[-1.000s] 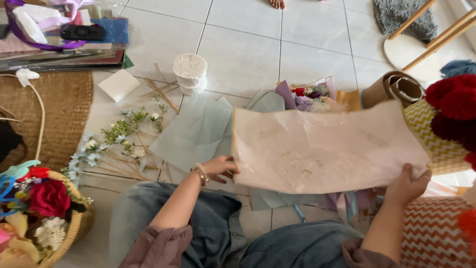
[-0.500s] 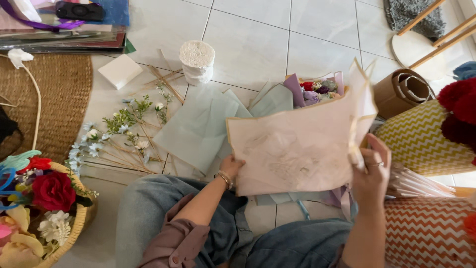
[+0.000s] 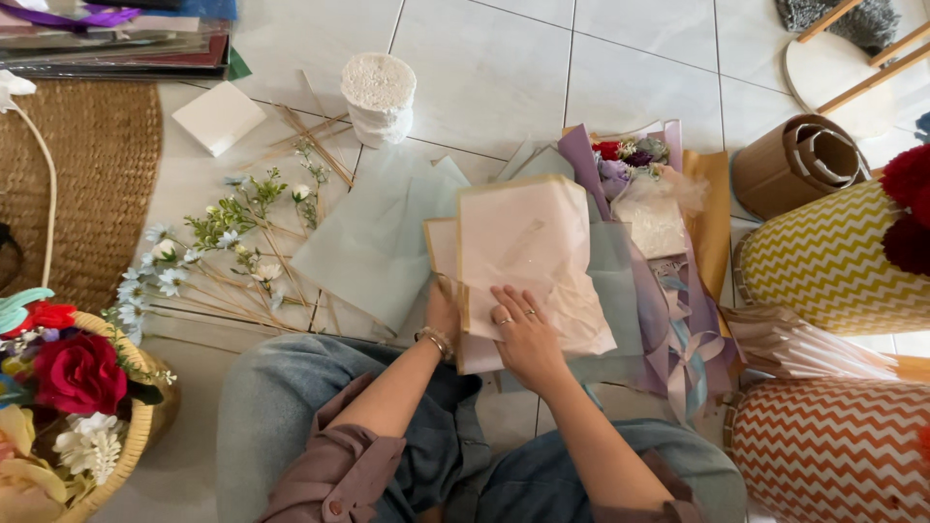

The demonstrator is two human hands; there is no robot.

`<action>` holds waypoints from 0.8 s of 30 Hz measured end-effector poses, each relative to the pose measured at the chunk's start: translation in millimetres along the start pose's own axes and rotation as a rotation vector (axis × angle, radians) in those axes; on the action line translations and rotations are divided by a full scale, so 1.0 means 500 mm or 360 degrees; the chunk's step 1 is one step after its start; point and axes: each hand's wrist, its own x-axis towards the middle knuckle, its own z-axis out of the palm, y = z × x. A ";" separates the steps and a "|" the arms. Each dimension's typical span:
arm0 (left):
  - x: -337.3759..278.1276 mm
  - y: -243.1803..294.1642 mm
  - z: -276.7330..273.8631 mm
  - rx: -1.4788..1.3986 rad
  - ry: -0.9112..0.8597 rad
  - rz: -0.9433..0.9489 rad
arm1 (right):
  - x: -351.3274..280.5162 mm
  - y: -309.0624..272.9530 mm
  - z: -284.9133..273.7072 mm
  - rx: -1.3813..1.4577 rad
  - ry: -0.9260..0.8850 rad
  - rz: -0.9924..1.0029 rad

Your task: The person folds multiple sheets of tissue paper and wrapping paper by hand while sitting on the floor.

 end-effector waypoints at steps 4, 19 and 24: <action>-0.050 0.027 -0.013 -0.0633 0.0297 0.0195 | -0.002 0.005 0.036 0.0163 -0.0181 -0.0026; -0.013 -0.018 -0.028 -0.0582 0.0516 0.0329 | -0.006 0.009 0.054 0.0745 -0.0309 -0.0154; -0.007 -0.010 -0.023 -0.0633 0.0319 0.0360 | -0.013 0.017 0.070 0.0710 -0.0372 -0.0118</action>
